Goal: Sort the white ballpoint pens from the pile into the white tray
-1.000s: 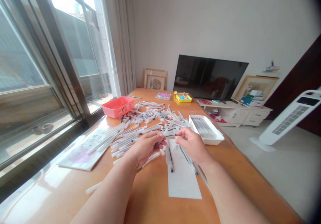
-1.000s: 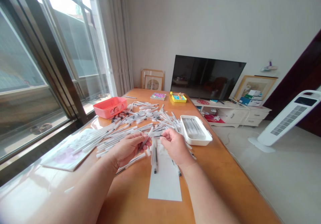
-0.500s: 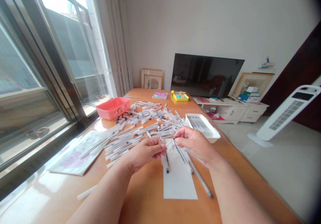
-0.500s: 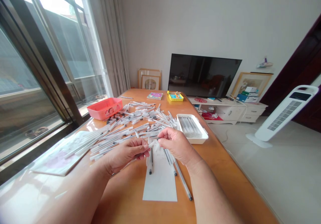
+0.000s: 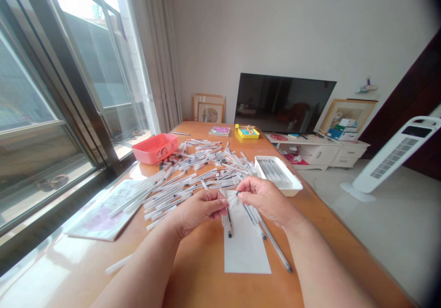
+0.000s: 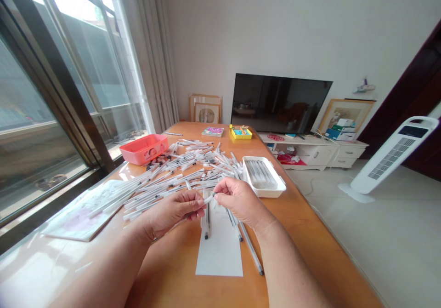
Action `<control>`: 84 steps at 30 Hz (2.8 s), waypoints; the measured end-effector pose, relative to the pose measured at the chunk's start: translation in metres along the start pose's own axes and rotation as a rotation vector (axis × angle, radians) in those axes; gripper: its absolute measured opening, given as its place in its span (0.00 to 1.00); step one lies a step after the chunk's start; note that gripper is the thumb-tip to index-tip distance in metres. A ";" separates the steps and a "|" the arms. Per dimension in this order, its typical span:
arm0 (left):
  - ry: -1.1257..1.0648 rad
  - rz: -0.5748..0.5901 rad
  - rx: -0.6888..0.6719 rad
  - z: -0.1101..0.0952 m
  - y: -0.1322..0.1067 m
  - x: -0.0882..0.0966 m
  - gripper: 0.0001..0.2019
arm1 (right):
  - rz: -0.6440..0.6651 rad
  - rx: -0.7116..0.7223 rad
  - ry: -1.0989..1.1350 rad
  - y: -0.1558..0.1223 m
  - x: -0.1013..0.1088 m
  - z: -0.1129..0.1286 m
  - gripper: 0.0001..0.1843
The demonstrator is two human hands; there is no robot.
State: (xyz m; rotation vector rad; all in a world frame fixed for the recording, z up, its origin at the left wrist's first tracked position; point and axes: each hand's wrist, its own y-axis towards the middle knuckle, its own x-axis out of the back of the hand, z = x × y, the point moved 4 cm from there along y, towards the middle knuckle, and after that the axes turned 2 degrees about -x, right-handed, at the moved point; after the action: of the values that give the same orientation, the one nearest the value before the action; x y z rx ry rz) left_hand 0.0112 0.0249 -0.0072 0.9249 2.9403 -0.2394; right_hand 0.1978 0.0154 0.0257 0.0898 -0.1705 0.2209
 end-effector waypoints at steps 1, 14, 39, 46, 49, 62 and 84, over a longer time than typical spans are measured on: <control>-0.002 0.000 0.003 0.000 0.000 0.000 0.14 | 0.002 0.000 -0.002 0.000 0.000 0.000 0.05; 0.072 0.005 0.006 0.003 0.000 0.002 0.18 | 0.069 -0.053 -0.060 -0.003 -0.001 -0.003 0.09; 0.141 -0.045 -0.086 -0.006 -0.002 0.002 0.19 | -0.012 0.106 -0.452 0.000 -0.003 -0.007 0.21; 0.236 -0.055 -0.118 -0.008 -0.002 0.001 0.19 | -0.066 0.053 -0.495 0.002 -0.003 -0.015 0.27; 0.194 -0.052 -0.116 -0.007 -0.001 0.002 0.19 | -0.059 0.067 -0.471 0.001 -0.002 -0.009 0.26; 0.282 -0.058 -0.107 -0.007 -0.003 0.001 0.19 | -0.063 0.066 -0.511 0.001 0.000 -0.011 0.26; 0.307 -0.072 -0.184 -0.006 -0.002 -0.001 0.15 | -0.043 0.080 -0.539 0.004 -0.007 -0.013 0.23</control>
State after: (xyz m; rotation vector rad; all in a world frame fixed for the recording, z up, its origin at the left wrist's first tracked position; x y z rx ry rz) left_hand 0.0105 0.0240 -0.0005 0.9025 3.2040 0.1861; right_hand 0.1921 0.0189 0.0122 0.2320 -0.6953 0.1561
